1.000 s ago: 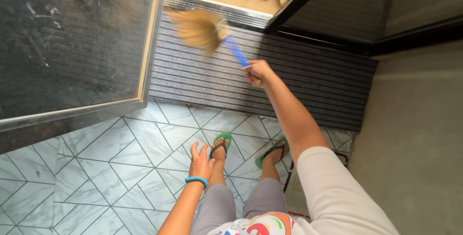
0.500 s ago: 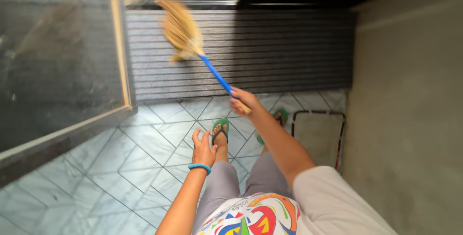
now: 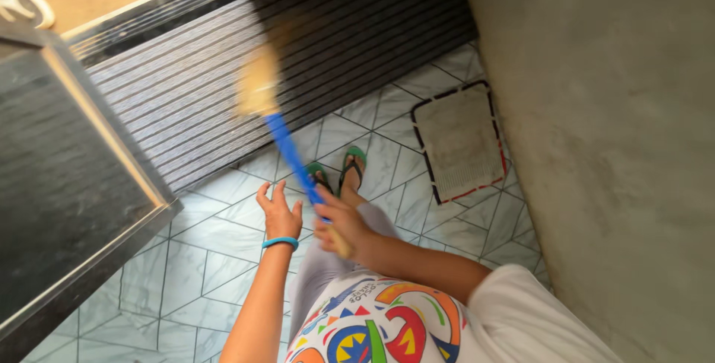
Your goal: The person sweeps dirt from a tiled floor toward an open doorway using a hand broom and then cleans a rubber mat and the bottom edge of the door by hand and with the broom.
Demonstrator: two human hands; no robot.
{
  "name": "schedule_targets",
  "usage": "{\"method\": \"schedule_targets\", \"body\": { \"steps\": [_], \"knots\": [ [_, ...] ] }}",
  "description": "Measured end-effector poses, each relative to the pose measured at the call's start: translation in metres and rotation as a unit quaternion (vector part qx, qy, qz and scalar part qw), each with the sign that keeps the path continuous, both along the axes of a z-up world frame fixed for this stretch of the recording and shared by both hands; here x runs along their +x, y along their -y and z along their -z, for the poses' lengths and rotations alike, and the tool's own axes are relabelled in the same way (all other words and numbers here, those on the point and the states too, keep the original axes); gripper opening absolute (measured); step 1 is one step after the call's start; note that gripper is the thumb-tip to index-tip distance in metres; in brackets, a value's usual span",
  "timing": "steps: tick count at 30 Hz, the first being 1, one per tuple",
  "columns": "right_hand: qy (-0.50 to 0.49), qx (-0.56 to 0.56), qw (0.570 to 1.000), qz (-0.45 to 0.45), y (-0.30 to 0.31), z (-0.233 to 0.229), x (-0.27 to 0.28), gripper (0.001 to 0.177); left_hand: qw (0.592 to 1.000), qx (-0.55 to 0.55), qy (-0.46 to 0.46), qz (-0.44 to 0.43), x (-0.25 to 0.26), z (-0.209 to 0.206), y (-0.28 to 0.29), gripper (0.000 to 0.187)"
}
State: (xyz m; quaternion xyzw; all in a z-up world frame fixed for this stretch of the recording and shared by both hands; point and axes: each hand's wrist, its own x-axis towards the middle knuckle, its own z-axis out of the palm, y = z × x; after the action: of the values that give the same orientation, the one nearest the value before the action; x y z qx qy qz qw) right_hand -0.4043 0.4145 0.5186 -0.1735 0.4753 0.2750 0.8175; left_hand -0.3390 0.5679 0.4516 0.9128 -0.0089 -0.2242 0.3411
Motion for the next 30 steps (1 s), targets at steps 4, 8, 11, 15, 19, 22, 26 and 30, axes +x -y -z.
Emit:
{"method": "schedule_targets", "body": {
  "steps": [4, 8, 11, 15, 19, 22, 26, 30],
  "knots": [
    [0.153, 0.187, 0.97, -0.002, 0.015, 0.098, 0.058, 0.022, 0.996, 0.037, -0.078, 0.023, 0.0, 0.003, 0.018, 0.065],
    [0.009, 0.045, 0.999, -0.003, 0.134, 0.223, 0.052, 0.019, 0.998, 0.032, -0.033, 0.05, -0.006, -0.001, 0.047, 0.067],
    [0.048, 0.144, 0.981, 0.12, 0.246, 0.241, -0.002, 0.037, 0.994, 0.046, -0.078, 0.067, -0.01, -0.008, 0.065, 0.065],
    [-0.062, -0.172, 0.948, 0.261, 0.29, 0.193, -0.032, 0.007, 0.99, 0.062, -0.095, 0.084, -0.006, -0.013, 0.084, 0.065],
    [-0.026, -0.178, 0.951, 0.253, 0.213, 0.113, -0.01, 0.013, 0.994, 0.043, -0.071, 0.076, 0.003, -0.007, 0.108, 0.062],
    [0.056, -0.102, 0.973, 0.199, 0.166, 0.078, 0.031, 0.019, 0.995, 0.004, -0.015, 0.097, 0.008, 0.001, 0.127, 0.061],
    [0.128, 0.202, 0.968, 0.081, 0.21, 0.148, 0.111, 0.009, 0.995, -0.016, -0.035, 0.088, 0.015, 0.002, 0.148, 0.064],
    [0.118, 0.396, 0.908, 0.073, 0.342, 0.22, 0.13, 0.041, 0.996, -0.024, -0.023, 0.082, 0.017, -0.003, 0.152, 0.064]
  ]
}}
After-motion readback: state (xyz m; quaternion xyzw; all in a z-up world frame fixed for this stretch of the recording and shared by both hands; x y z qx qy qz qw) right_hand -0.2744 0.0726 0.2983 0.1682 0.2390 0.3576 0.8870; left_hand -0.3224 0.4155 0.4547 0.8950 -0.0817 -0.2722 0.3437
